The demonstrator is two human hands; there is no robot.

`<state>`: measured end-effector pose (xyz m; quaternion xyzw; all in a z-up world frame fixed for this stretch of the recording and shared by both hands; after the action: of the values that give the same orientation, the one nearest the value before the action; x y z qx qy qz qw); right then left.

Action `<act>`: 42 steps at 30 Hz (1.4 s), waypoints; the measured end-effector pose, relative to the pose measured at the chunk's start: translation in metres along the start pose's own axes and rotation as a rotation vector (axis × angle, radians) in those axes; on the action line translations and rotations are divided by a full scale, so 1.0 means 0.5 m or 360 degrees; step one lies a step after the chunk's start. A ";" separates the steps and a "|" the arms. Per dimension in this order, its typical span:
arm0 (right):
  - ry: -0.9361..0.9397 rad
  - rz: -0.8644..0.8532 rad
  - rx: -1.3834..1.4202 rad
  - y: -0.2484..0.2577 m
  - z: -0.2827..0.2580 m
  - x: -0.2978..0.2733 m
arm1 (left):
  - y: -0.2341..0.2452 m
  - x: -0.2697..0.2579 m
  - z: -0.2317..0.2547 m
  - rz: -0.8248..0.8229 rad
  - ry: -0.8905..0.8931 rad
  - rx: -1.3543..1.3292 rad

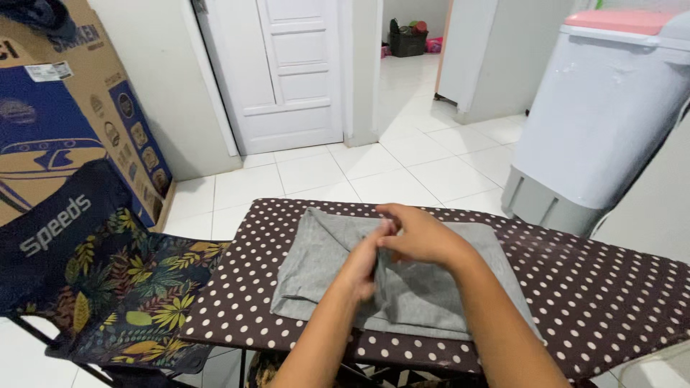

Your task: The person folds a gray t-shirt and a yellow t-shirt on a polka-dotted ironing board. They smooth each shirt, fold the sleeves inward, fold the body in half, then fold again to create compact rectangles, placing the finished gray shirt on a nearby chair before folding the yellow one.

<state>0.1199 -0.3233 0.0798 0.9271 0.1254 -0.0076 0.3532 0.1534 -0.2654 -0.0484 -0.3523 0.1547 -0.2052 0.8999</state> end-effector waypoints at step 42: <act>-0.0085 0.0635 0.0381 0.165 0.535 0.220 | 0.203 -0.144 0.320 0.0455 -0.1021 0.2061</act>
<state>0.2659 -0.5333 -0.0780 0.9683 -0.0714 0.0230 0.2384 0.1852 -0.0720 0.0032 0.2306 -0.2240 -0.0229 0.9467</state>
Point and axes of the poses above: each hand's wrist, its own x-axis towards the middle knuckle, its own y-axis out of the back of the hand, z = x × y, the point moved 10 cm from there along x, towards the middle knuckle, and after that the axes turned 2 degrees about -x, right-handed, at the moved point
